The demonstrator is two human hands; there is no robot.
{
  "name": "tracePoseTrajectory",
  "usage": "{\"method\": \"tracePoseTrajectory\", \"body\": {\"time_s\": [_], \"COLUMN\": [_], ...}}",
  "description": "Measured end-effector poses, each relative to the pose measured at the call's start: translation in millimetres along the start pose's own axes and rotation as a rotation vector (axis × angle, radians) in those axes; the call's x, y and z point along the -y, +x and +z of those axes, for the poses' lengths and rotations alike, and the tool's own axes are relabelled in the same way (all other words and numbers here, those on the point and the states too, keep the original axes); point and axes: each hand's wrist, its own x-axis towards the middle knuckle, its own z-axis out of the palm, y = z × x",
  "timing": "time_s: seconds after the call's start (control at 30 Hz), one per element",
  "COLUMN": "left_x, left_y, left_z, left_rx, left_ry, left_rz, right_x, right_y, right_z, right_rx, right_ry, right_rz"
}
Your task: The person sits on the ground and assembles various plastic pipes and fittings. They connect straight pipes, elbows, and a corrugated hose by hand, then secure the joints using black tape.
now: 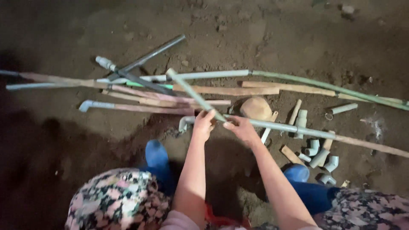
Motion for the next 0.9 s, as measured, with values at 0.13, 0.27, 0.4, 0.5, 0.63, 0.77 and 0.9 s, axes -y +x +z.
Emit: {"method": "tracePoseTrajectory", "body": {"time_s": [0.13, 0.27, 0.4, 0.5, 0.63, 0.77, 0.9], "left_x": [33, 42, 56, 47, 49, 49, 28], "left_y": [55, 69, 81, 73, 71, 68, 46], "left_z": [-54, -76, -90, -85, -86, -83, -65], "left_rx": [-0.307, -0.506, -0.558, -0.561, -0.589, -0.617, -0.574], "left_ry": [-0.205, -0.369, -0.396, -0.460, -0.447, -0.424, -0.518], "left_rz": [0.000, 0.035, 0.021, 0.027, 0.043, 0.056, 0.038], "right_x": [-63, -66, -106, -124, -134, -136, -115], "right_y": [28, 29, 58, 73, 81, 85, 70], "right_z": [23, 14, 35, 44, 51, 47, 35], "right_rx": [-0.312, -0.324, -0.287, -0.271, -0.252, -0.272, -0.283], "right_ry": [0.690, 1.188, 1.300, 1.369, 1.493, 1.541, 1.562], "right_rz": [0.453, 0.653, 0.638, 0.626, 0.606, 0.579, 0.572]}}
